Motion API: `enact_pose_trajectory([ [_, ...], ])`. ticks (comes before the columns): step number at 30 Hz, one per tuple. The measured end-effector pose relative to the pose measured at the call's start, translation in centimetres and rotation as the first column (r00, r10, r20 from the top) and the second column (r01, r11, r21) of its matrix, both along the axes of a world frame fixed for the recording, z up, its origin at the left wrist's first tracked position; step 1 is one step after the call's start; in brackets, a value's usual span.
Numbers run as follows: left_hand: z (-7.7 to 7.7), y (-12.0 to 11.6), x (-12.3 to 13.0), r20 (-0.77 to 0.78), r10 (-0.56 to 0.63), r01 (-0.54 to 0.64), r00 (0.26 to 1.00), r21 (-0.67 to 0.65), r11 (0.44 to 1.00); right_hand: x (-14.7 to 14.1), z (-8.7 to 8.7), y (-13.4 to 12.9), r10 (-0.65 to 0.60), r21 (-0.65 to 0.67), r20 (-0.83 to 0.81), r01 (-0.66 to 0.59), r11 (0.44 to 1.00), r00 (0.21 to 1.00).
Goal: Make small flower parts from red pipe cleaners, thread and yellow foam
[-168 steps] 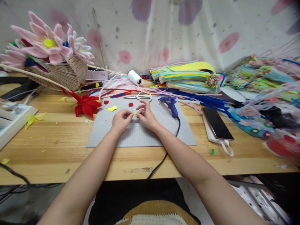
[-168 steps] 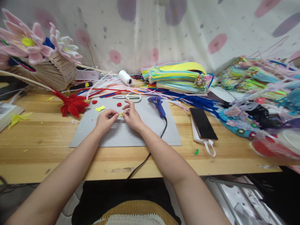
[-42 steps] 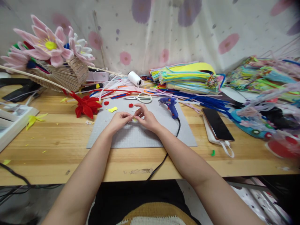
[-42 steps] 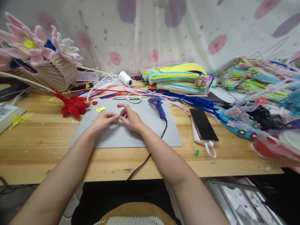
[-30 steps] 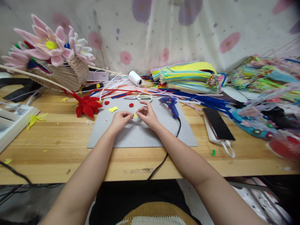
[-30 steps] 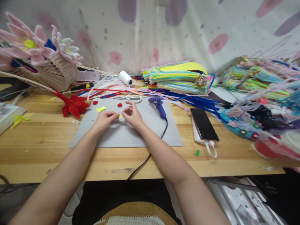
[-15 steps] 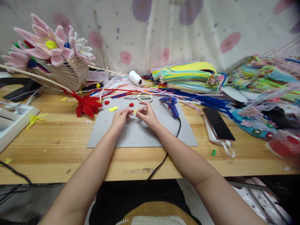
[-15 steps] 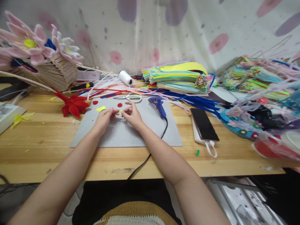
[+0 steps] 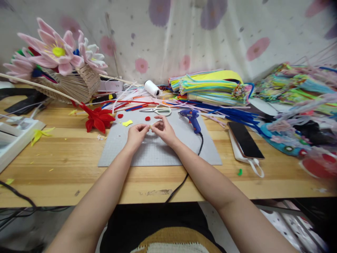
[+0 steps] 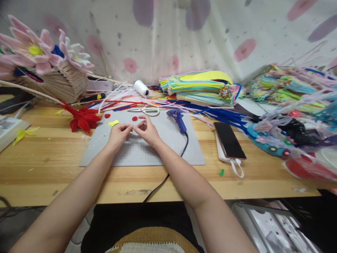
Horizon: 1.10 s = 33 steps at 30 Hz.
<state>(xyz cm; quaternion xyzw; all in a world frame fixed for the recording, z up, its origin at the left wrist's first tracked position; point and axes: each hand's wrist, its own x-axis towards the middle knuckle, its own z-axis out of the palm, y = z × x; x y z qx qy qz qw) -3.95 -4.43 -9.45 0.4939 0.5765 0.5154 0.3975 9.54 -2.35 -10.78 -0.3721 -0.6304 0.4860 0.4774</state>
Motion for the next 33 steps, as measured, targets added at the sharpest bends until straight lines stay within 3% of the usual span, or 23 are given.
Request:
enact_pose_trajectory([
  [12,-0.2,0.4,0.7,0.087,0.078,-0.076,0.993,-0.029,0.997,-0.4,-0.3,0.5,-0.038,-0.014,-0.091,0.036,0.999,0.995],
  [20,-0.3,0.7,1.1,0.263,0.108,-0.09,0.959,-0.08,0.993,-0.6,-0.1,0.5,-0.042,-0.009,-0.14,0.041,0.999,0.989],
  [33,0.0,0.6,2.2,0.585,0.123,-0.12,0.802,-0.044,0.992,-1.3,-0.5,0.9,-0.009,-0.059,-0.181,-0.001,0.998,0.984],
])
